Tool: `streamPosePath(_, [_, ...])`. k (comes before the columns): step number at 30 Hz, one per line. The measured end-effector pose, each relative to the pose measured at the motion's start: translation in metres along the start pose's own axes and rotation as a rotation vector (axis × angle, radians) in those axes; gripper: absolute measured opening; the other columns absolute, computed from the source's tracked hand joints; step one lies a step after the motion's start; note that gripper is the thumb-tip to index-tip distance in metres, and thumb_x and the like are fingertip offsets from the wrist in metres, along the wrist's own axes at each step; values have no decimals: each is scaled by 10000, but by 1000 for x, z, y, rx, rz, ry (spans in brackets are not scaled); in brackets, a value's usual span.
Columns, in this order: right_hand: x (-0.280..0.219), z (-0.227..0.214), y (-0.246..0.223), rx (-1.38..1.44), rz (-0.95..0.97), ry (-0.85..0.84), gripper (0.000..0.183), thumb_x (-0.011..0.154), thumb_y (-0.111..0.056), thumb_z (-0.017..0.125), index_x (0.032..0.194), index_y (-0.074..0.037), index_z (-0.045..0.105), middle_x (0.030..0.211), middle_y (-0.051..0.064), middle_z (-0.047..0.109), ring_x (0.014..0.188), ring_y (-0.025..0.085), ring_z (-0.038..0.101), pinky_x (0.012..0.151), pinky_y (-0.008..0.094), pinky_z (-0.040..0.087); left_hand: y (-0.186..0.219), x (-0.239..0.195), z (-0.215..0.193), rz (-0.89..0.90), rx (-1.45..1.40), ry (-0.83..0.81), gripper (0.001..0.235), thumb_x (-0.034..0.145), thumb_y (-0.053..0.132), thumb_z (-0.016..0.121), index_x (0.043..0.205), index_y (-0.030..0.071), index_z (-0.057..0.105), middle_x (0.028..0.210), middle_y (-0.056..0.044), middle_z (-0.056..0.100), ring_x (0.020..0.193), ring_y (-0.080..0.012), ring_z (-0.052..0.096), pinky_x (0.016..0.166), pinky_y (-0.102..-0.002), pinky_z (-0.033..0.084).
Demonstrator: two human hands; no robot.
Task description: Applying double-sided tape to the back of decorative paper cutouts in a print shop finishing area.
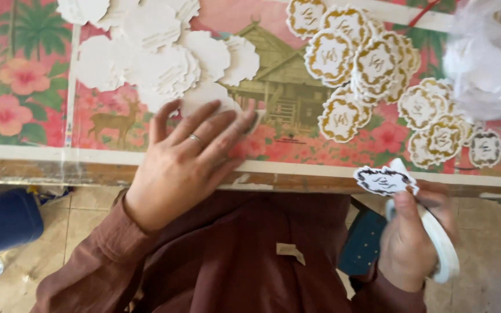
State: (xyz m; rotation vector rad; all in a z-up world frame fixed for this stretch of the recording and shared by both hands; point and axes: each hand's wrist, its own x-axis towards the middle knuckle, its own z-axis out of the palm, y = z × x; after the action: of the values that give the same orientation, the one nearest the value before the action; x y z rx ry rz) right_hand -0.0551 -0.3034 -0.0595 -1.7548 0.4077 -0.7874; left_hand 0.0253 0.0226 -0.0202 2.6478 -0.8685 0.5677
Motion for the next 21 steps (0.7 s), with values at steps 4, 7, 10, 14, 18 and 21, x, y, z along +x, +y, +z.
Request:
streamPosePath(4, [6,13,-7,290,153,-122,216,801,-167,746,860,-95,551,1043,27,600,975,185,617,962,343,507,0,8,-6,0,44,161,421,994,141,705,1364,88,511,1196,-34,703,1217,-223,567,1057,-460,302])
streamPosePath(7, [-2,27,-19,450,183,-338,74,847,-99,669,861,-124,601,1030,-5,551,973,164,556,955,338,475,29,14,-7,-63,-413,299,444,955,-4,677,1346,50,473,1045,-97,701,981,-252,596,882,-372,492])
streamPosePath(10, [-14,38,-21,379,159,-328,136,800,-57,666,817,-120,547,1003,13,526,866,119,518,817,240,419,64,23,-9,-250,-835,119,499,924,130,675,1362,131,436,1130,12,710,984,-125,664,961,-283,508])
streamPosePath(14, [-19,49,-49,35,-132,-423,174,797,-56,693,795,-72,519,909,82,507,912,181,526,860,279,422,76,27,4,-200,-969,157,498,940,105,676,1374,92,433,1273,-56,592,981,-161,639,952,-284,538])
streamPosePath(18, [-20,45,-60,-97,-215,-515,125,832,-92,665,904,9,648,985,134,597,974,237,585,901,327,475,71,31,1,-411,-1291,25,553,847,53,724,1343,156,502,843,32,682,794,-31,620,835,-188,498])
streamPosePath(21, [-17,38,-46,83,14,-569,197,873,-183,604,869,11,632,1026,150,593,989,234,597,916,332,480,68,29,8,-597,-1605,-18,598,804,84,734,1359,109,513,734,39,616,673,5,524,630,-150,462])
